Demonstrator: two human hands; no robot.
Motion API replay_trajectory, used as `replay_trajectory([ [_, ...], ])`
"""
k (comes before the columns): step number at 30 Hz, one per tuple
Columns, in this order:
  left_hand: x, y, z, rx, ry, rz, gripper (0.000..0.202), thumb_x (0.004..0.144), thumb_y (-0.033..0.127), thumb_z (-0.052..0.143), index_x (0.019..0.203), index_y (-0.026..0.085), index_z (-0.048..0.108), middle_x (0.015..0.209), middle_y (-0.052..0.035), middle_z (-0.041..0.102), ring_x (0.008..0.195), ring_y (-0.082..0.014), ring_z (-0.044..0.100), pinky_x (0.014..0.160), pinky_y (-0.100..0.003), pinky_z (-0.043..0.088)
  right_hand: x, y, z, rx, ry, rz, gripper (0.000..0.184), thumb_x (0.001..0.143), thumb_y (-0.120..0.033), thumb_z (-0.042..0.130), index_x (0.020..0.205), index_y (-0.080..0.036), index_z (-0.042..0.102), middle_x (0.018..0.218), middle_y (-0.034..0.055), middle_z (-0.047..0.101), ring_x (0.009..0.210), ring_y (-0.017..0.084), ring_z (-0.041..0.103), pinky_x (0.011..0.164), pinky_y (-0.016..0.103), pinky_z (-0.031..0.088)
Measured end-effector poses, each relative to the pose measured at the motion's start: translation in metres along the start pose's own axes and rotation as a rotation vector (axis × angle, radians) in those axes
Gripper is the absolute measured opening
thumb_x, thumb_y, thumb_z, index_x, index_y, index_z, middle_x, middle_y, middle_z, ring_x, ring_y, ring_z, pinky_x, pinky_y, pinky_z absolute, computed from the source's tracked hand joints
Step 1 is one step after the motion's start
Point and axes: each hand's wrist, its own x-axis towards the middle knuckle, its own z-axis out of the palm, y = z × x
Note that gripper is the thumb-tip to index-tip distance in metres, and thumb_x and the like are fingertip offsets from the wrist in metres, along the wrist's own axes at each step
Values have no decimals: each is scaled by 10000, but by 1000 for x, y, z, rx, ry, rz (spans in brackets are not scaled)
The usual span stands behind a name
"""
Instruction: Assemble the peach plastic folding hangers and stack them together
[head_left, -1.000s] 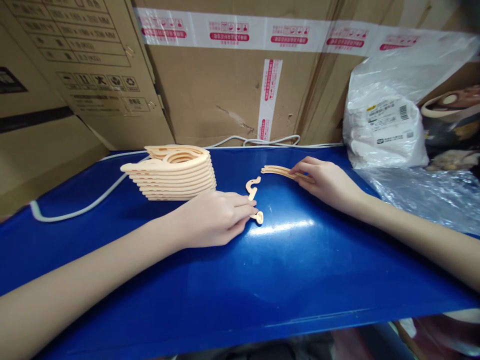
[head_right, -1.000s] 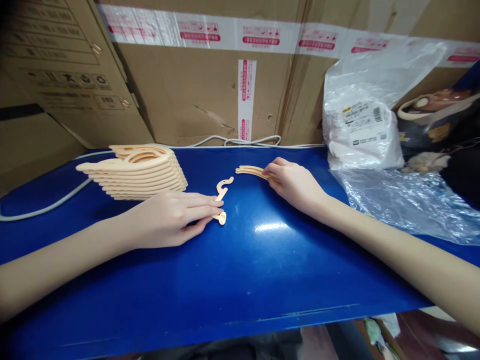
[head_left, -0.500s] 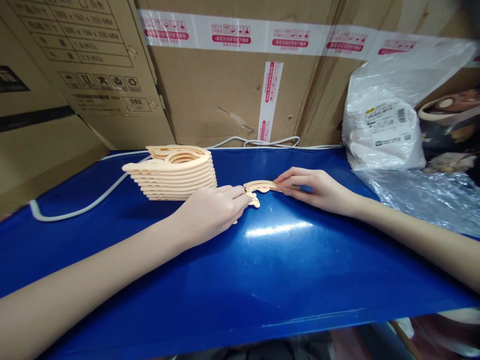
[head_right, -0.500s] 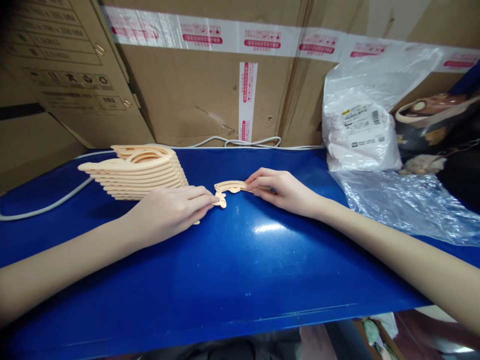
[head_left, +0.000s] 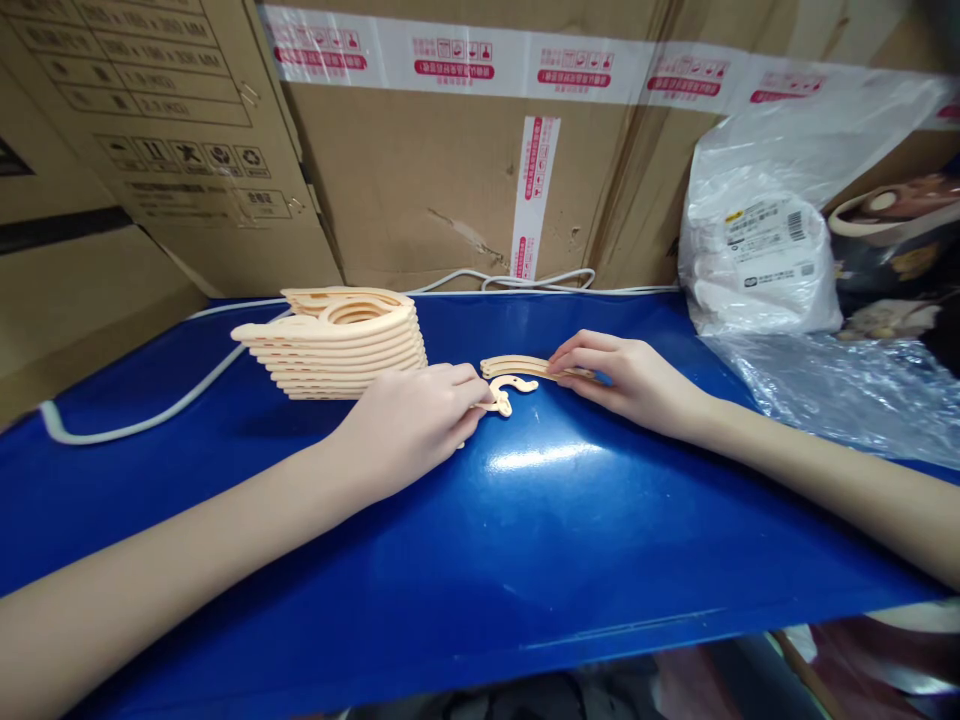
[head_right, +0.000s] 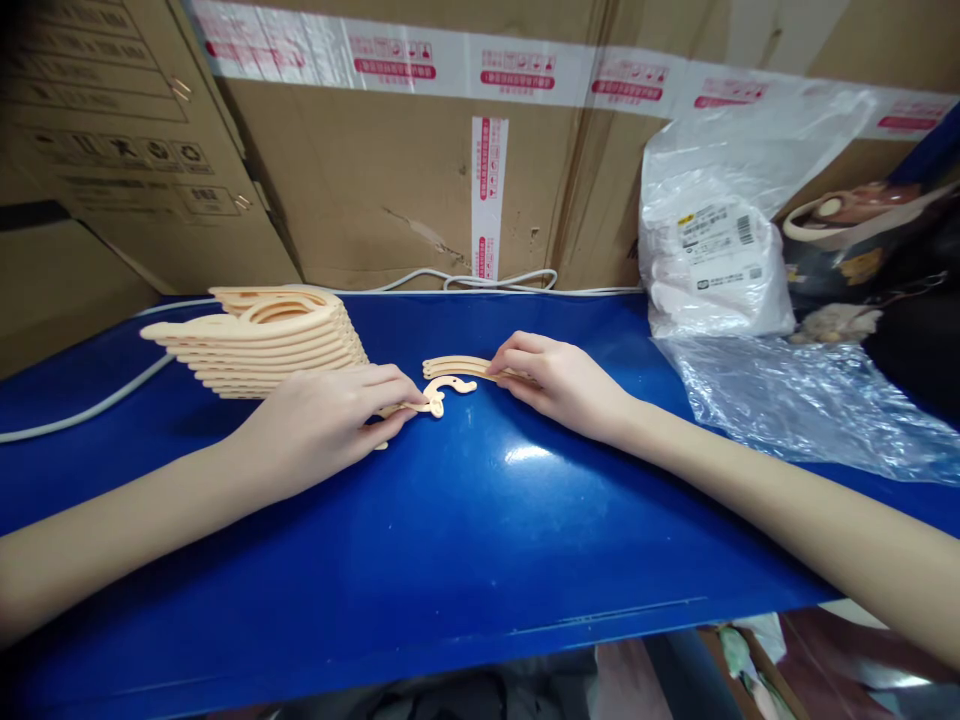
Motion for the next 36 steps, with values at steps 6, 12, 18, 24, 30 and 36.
replay_trajectory([
  [6,-1,3,0,-64,-34,3,192,960,218,500,987,204,689,975,-1,705,890,-166,662,682,-254,441,-1,1,-1,-93,11,70,234,968,-291,475,1074,-207,666,1080,91,644,960,215,621,838,363,506],
  [12,-3,6,3,-173,11,94,238,977,191,450,1045,210,677,1016,-1,704,932,-150,650,731,-240,456,-1,-13,3,-167,22,-87,290,958,-396,512,1084,-209,694,1103,103,646,979,233,577,878,408,449],
  [18,-5,6,7,-229,50,80,218,974,182,476,1066,228,668,1024,6,700,928,-150,645,731,-242,444,-2,-21,8,-179,-33,-112,321,969,-402,489,1121,-190,676,1116,109,643,981,231,576,863,412,427],
  [24,-5,4,5,-264,112,82,192,983,208,496,1069,229,667,1014,12,708,923,-145,644,729,-242,434,-3,-24,5,-140,30,-120,331,974,-396,489,1155,-183,666,1046,100,654,941,216,570,826,375,422],
  [30,-6,7,4,-325,199,129,180,987,225,499,1060,217,663,1008,4,724,913,-141,659,746,-237,462,-3,-44,7,8,80,-90,302,964,-413,503,1085,-215,695,844,55,652,809,192,604,731,332,447],
  [36,-7,15,2,-337,230,147,185,988,187,473,1081,225,628,1052,12,712,925,-119,658,752,-210,481,-4,-52,7,67,29,-61,128,923,-280,567,876,-214,667,769,14,660,707,149,607,648,271,450],
])
